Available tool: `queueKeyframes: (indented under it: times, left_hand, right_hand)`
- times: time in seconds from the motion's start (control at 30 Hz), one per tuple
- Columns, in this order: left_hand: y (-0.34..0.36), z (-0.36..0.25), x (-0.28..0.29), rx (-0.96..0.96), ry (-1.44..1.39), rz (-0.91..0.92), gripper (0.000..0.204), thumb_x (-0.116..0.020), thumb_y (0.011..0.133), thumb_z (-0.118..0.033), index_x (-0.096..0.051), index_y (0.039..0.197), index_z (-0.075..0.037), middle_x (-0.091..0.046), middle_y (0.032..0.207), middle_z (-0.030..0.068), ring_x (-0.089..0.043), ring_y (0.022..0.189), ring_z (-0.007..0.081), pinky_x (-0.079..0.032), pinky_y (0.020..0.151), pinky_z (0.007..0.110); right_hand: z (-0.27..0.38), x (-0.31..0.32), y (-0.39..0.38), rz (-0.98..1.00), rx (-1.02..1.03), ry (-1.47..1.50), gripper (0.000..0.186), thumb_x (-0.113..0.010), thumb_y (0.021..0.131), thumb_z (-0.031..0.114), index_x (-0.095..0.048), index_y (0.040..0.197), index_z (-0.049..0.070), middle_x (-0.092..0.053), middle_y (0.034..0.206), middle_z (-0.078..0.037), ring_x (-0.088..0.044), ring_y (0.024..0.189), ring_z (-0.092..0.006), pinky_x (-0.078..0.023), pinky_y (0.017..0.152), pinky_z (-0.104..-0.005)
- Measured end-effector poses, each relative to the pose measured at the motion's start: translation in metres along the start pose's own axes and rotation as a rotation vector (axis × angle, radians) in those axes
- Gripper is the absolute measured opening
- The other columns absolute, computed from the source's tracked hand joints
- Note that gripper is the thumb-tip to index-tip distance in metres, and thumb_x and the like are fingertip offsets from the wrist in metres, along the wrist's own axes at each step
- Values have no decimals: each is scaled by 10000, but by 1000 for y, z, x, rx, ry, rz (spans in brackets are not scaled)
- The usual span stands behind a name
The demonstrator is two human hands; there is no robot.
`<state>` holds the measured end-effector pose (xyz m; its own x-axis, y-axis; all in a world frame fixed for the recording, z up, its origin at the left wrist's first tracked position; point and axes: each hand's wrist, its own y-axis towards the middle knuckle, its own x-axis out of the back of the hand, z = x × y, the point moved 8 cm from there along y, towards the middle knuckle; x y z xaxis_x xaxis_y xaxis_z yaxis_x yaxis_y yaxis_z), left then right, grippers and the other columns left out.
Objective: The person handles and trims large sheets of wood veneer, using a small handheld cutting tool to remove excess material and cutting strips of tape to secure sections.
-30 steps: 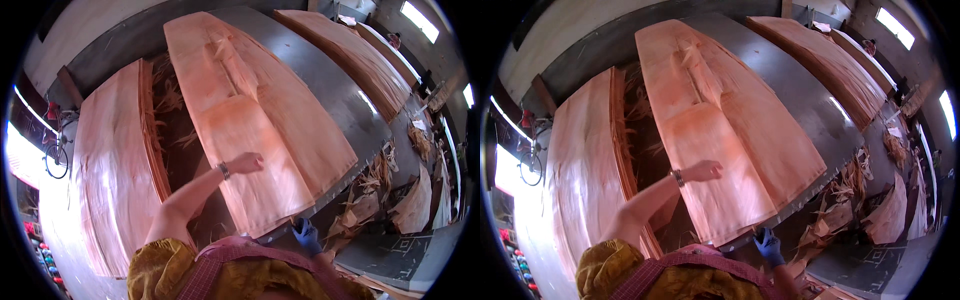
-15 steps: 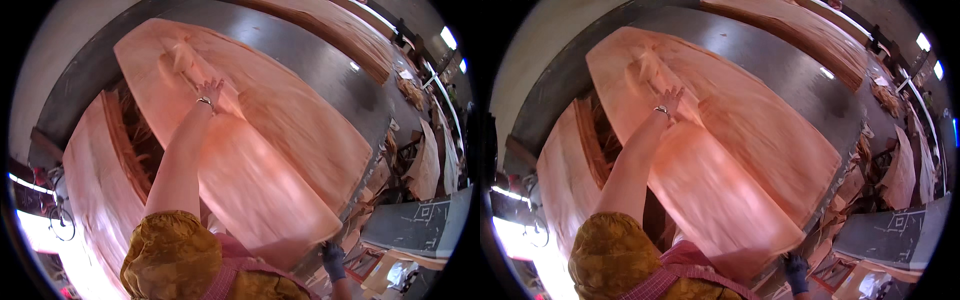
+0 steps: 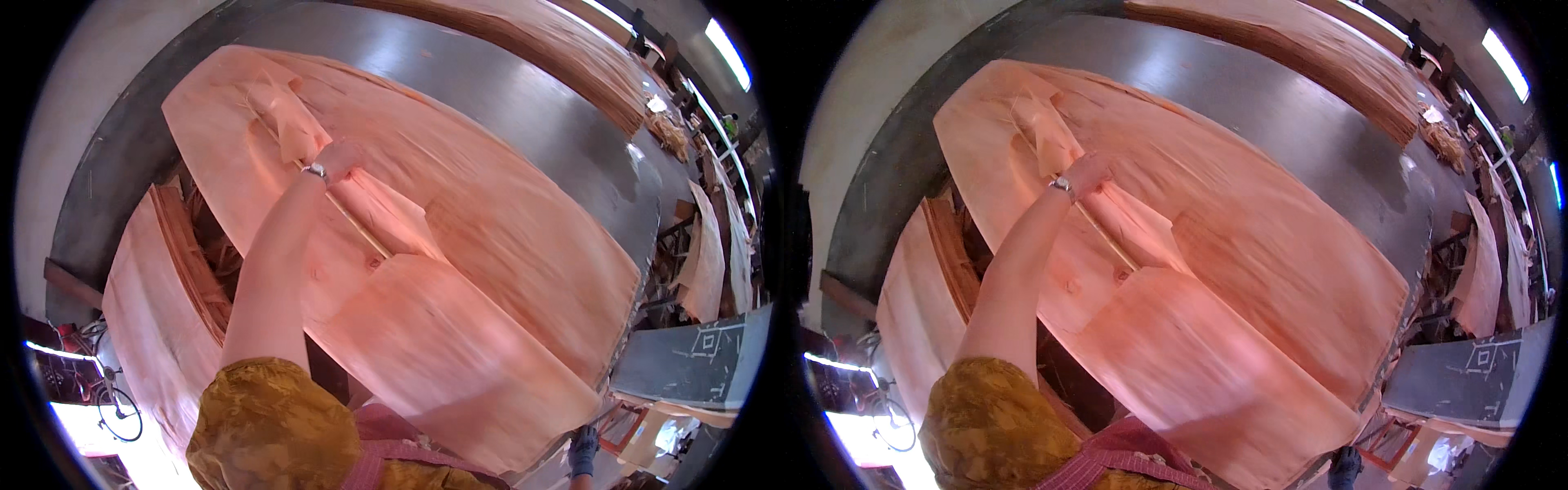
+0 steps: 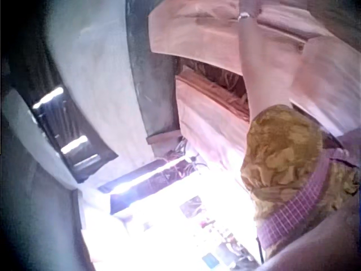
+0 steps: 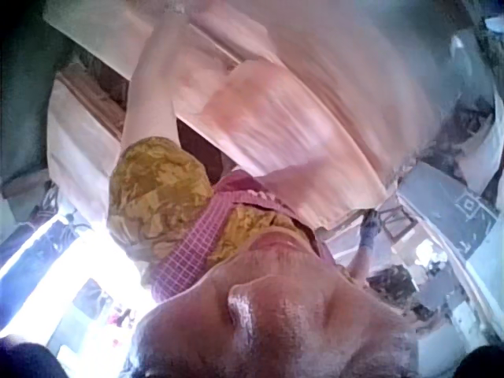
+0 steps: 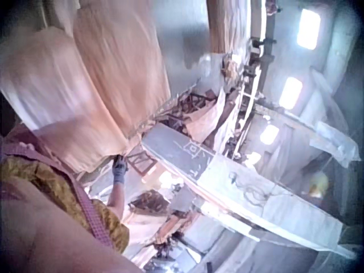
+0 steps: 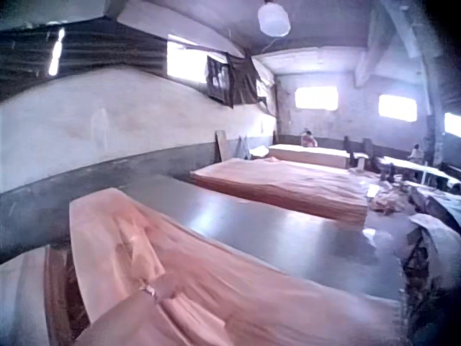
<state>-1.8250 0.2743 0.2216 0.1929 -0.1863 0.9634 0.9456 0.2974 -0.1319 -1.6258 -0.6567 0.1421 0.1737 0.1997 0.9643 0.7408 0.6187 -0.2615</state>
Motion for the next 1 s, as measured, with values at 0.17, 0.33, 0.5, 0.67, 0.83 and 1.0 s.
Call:
queueKeyframes:
  times: [0.17,0.33,0.5,0.67,0.83,1.0]
  left_hand:
    - [-65,-5,38,21,141,-169,64,-643,755,-125,-696,779,-153,-668,861,47,-647,851,221,-334,1089,437]
    - [-143,2,15,170,183,-123,80,-592,795,-131,-661,827,-159,-614,760,24,-638,829,183,-361,1069,433]
    - [-205,-16,-19,260,172,-215,115,-571,810,-124,-654,884,-153,-623,802,27,-643,824,188,-387,1010,421]
    - [-235,-26,-52,321,176,-201,122,-564,821,-142,-653,902,-156,-640,864,18,-648,840,188,-415,921,398]
    - [-250,-30,-53,437,172,-157,91,-571,817,-155,-637,880,-164,-626,847,25,-645,799,201,-452,803,372]
    - [-281,-43,-30,434,154,-235,53,-568,819,-154,-612,849,-155,-615,839,28,-642,795,218,-457,782,371]
  right_hand:
    - [17,20,-7,-16,99,22,214,-594,855,244,-553,973,70,-589,940,-162,-556,926,-363,-435,818,-478]
    - [0,1,-15,-279,210,-40,219,-575,859,296,-562,888,79,-609,857,-162,-593,845,-361,-450,732,-474]
    - [45,41,-35,-334,332,-117,175,-637,835,237,-628,961,116,-632,756,-92,-601,679,-284,-488,614,-416]
    - [13,-9,-37,-162,186,-4,210,-599,807,312,-541,736,123,-583,657,-116,-590,642,-353,-433,586,-481]
    - [-1,-17,-48,-199,117,-5,182,-603,707,244,-468,610,169,-498,523,-80,-533,512,-342,-380,504,-467]
    - [-6,-18,-65,-235,134,40,175,-598,685,231,-464,590,170,-472,504,-81,-515,503,-337,-359,505,-451]
